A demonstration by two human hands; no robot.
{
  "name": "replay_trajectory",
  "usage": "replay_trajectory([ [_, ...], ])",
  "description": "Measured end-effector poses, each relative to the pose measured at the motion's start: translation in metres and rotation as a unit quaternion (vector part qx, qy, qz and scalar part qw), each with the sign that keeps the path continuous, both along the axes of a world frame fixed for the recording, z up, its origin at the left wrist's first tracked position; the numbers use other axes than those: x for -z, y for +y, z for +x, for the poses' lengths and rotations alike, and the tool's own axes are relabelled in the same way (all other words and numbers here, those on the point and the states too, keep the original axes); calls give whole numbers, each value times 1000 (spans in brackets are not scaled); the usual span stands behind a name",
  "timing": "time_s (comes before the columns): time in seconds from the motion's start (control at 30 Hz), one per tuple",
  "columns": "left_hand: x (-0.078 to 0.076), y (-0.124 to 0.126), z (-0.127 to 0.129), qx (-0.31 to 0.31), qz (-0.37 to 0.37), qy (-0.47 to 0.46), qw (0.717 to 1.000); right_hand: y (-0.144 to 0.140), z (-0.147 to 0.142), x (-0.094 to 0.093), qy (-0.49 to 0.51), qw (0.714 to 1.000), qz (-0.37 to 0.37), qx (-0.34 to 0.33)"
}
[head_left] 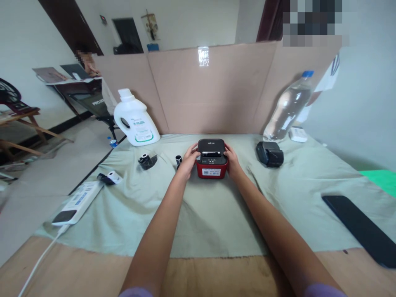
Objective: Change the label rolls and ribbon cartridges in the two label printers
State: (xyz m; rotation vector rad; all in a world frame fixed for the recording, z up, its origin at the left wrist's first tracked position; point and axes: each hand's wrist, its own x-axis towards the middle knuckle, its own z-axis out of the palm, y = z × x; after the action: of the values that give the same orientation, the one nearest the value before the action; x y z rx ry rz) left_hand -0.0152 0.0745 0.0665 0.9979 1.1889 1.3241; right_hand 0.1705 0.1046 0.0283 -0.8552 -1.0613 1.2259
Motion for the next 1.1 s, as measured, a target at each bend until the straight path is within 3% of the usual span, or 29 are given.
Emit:
replay_trajectory([
  [0.27,-4,-4,7,-15,1,-22,1000,-1,0,-4,33,999,-8,-3],
  [0.57,2,-3,4,-25,-14,-34,999,-3,0,8,53,998,8,-18],
  [1.1,10,0,1,17,-63,-80,995,4,3,6,16,1000,-14,-4],
])
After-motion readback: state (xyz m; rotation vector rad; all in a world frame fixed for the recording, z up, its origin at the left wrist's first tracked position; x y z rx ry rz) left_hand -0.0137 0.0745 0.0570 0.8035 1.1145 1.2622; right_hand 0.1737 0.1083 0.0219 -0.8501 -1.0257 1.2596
